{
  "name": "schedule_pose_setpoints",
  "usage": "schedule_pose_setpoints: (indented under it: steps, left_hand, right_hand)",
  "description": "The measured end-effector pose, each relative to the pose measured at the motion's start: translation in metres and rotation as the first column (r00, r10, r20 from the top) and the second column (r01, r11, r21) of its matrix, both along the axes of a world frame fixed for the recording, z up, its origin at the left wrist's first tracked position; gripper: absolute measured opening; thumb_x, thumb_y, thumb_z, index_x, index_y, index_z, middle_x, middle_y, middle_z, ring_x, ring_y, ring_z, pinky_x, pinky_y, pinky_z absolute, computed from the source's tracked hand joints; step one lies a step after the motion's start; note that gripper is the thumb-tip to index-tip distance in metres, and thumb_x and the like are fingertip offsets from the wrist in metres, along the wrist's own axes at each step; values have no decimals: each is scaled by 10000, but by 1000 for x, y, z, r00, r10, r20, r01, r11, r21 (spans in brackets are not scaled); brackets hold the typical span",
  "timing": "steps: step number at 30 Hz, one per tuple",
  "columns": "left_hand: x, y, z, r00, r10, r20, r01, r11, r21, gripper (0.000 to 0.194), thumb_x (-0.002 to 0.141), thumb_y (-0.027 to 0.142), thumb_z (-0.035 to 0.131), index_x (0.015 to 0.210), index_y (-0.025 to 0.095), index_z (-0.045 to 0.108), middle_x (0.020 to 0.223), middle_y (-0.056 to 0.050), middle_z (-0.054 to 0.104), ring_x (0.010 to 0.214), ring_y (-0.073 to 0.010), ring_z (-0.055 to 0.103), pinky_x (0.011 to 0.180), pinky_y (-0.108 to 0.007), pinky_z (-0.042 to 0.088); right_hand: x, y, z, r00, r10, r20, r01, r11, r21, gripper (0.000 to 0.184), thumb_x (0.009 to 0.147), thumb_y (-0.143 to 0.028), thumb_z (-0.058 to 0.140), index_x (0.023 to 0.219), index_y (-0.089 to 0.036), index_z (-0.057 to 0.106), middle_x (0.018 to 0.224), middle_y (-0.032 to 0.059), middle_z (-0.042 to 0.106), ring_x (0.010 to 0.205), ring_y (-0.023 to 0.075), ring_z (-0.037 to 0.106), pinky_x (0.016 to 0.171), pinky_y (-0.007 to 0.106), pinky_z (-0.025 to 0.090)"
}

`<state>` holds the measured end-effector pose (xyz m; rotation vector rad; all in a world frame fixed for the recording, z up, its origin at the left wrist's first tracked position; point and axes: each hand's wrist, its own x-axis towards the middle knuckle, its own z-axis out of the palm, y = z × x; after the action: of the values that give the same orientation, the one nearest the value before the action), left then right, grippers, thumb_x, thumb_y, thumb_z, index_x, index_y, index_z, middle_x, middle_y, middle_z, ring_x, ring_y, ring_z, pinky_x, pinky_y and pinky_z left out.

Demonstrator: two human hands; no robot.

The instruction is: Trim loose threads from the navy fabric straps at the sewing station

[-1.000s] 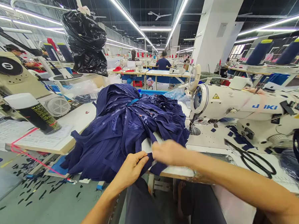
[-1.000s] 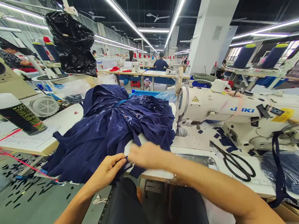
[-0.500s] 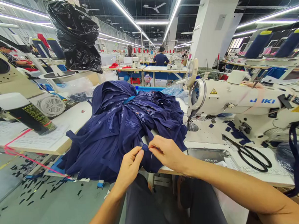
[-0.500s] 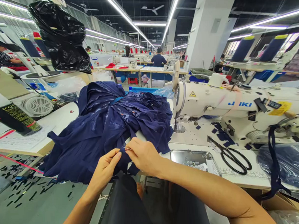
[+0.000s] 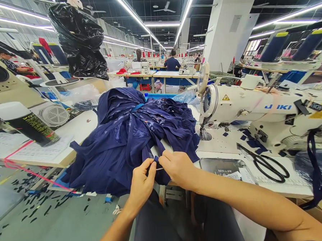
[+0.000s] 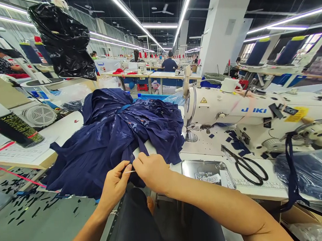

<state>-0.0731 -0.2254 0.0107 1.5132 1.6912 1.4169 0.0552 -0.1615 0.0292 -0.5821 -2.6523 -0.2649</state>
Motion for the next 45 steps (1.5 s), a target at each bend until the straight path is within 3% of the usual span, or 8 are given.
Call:
schedule_pose_setpoints:
  steps: [3, 6, 13, 23, 26, 32, 40, 45]
  left_hand:
    - [2, 1, -1, 1000, -11, 17, 11, 1000, -13, 240, 766, 357, 463, 683, 152, 557, 506, 48, 411, 459, -77, 323, 427, -191, 267]
    - [0, 1, -3, 999, -6, 48, 7, 1000, -26, 255, 763, 376, 464, 686, 152, 556, 506, 49, 405, 453, -75, 317, 426, -191, 270]
    - [-12, 3, -7, 985, -11, 174, 20, 999, -49, 286, 769, 396, 451, 721, 143, 575, 567, 25, 487, 542, -108, 434, 530, -208, 378]
    - [-3, 1, -2, 993, -25, 112, 30, 999, -41, 296, 773, 399, 438, 731, 143, 579, 549, 43, 444, 476, -84, 349, 456, -196, 307]
    - [-6, 2, -3, 997, -25, 73, 27, 999, -26, 285, 768, 390, 439, 716, 144, 575, 530, 50, 425, 457, -79, 324, 445, -196, 289]
    - [-19, 6, -10, 986, 19, 166, -15, 999, -30, 270, 766, 388, 453, 716, 149, 569, 592, 28, 508, 540, -104, 435, 536, -205, 373]
    - [-12, 2, -6, 984, -11, 179, 17, 999, -30, 274, 767, 392, 450, 701, 149, 558, 579, 31, 493, 532, -102, 429, 519, -203, 364]
    - [-5, 0, -4, 995, 33, 93, -32, 999, -9, 268, 766, 387, 445, 675, 152, 538, 504, 62, 369, 443, -73, 290, 423, -194, 258]
  right_hand:
    - [-1, -3, 3, 996, 77, 42, -79, 995, 64, 197, 802, -67, 366, 746, -145, 537, 684, 51, 535, 506, 148, 469, 457, 272, 284]
    - [1, -2, 5, 985, 117, -130, -135, 981, -142, 156, 760, -71, 387, 688, -155, 497, 647, 21, 508, 493, 117, 431, 455, 243, 294]
    - [17, 11, 12, 811, -222, -541, -323, 601, -731, 92, 757, -156, 426, 668, -178, 431, 544, -64, 400, 446, 58, 358, 414, 172, 279]
    - [-1, 1, -7, 970, 25, -242, -82, 970, -229, 116, 848, -252, 463, 841, -163, 538, 849, 55, 516, 636, 124, 502, 533, 229, 378]
    - [-3, -4, -3, 967, 40, -250, -112, 953, -280, 128, 829, -145, 406, 725, -168, 477, 746, 23, 480, 556, 105, 434, 501, 222, 339]
    - [8, -8, 14, 885, -51, -464, -322, 653, -686, 142, 779, -130, 434, 668, -191, 370, 596, -56, 396, 512, 72, 376, 471, 178, 306]
    - [4, 6, -5, 929, 12, -369, -147, 928, -342, 144, 846, -291, 487, 856, -155, 534, 787, 28, 529, 630, 113, 494, 541, 222, 341]
    - [-6, 3, -11, 970, 43, -239, -56, 997, -48, 198, 873, -236, 404, 756, -157, 541, 763, 42, 528, 561, 110, 452, 501, 236, 305]
